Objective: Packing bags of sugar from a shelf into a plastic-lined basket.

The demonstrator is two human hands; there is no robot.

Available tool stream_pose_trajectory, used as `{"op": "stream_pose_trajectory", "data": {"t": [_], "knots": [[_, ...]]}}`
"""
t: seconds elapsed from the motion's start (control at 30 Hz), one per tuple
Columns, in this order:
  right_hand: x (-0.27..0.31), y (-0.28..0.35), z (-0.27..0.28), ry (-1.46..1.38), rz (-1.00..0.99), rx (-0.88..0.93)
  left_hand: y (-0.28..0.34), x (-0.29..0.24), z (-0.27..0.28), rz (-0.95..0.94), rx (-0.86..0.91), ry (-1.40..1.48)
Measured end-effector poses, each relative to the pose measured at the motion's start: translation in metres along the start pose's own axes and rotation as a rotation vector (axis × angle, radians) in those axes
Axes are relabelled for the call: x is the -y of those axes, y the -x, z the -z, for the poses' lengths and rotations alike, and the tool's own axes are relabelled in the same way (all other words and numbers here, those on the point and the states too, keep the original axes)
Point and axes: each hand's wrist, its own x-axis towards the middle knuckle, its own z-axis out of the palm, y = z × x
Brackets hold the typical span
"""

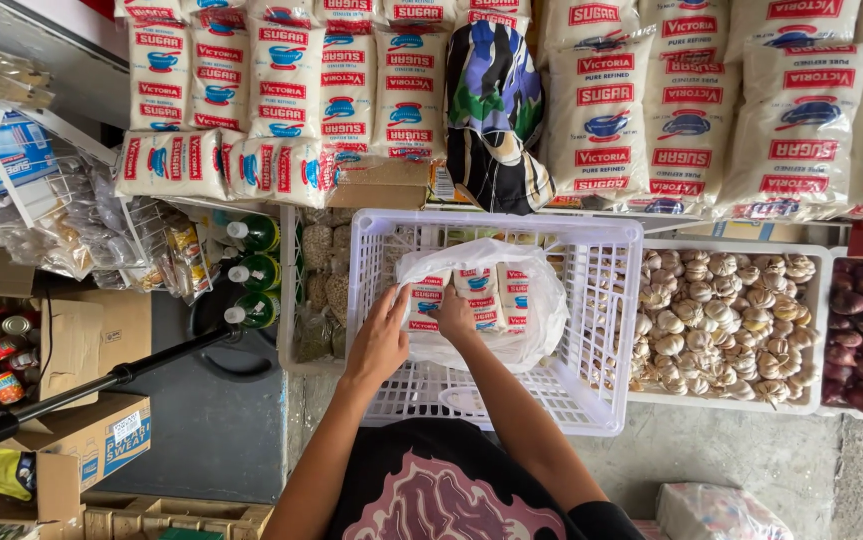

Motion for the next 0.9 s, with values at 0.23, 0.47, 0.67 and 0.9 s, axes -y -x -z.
{"op": "stream_pose_trajectory", "data": {"t": [0.23, 0.47, 0.67, 0.9], "knots": [[0.024, 0.026, 0.012, 0.08, -0.004, -0.077, 0.0, -0.003, 0.0, -0.018, -0.052, -0.028], [0.058, 0.057, 0.034, 0.341, 0.052, 0.053, -0.002, 0.007, -0.009, 0.017, -0.009, -0.051], [0.047, 0.044, 0.023, 0.299, 0.057, 0.032, -0.002, 0.003, -0.002, 0.046, 0.02, -0.029], [0.029, 0.062, 0.068, 0.194, 0.161, -0.147, -0.005, 0.003, -0.008, 0.062, -0.031, -0.02]]}}
